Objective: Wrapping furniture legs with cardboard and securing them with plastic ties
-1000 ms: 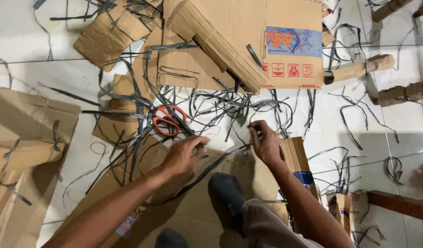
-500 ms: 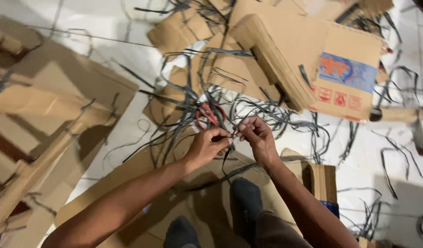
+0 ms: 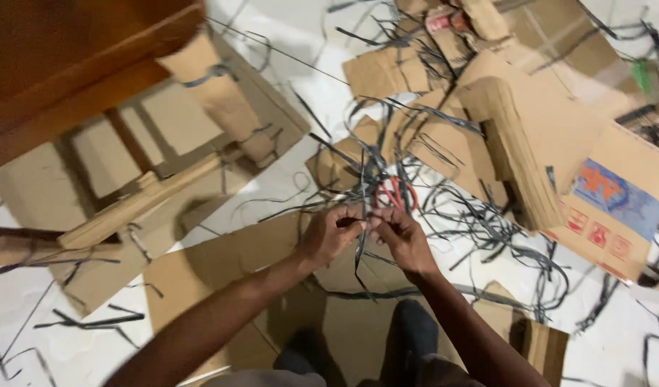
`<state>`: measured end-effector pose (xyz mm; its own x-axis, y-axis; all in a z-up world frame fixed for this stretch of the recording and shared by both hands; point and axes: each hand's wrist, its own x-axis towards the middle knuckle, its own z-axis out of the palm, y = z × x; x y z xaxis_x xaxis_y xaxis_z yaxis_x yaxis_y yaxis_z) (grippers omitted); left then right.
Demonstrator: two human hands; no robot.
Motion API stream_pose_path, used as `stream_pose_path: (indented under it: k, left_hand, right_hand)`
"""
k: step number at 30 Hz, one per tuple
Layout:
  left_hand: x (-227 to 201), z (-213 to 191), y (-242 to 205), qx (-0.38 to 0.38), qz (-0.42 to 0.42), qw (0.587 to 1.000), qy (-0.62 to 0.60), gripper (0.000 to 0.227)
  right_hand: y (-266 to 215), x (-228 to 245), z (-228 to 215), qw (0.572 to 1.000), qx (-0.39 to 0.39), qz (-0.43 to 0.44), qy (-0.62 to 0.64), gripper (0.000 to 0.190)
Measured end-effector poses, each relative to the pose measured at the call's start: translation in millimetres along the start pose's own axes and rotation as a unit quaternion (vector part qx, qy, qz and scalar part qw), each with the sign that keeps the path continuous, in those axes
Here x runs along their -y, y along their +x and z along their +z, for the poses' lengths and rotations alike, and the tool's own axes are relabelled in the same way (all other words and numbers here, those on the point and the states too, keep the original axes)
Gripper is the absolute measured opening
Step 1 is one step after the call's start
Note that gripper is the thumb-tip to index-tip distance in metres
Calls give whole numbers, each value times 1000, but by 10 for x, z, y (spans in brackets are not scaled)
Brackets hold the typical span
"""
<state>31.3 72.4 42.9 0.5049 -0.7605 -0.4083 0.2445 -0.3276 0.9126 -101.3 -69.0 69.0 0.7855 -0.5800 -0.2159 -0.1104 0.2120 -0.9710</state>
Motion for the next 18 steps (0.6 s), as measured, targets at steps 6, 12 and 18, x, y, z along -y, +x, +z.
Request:
stream_pose_path:
  k: [6, 12, 18]
  left_hand:
    - [-83, -440, -468, -152, 88, 984, -11, 24]
    - [98, -864, -817, -226, 88, 970, -4, 23]
    - [405, -1175, -972, -244, 114, 957, -105, 16]
  right_hand:
    - [-168, -48, 700, 996, 56, 43, -51, 12]
    - [-185, -127, 1270, 992, 93, 20, -81, 10]
    - [-349, 75, 1839, 962, 177, -53, -200, 16]
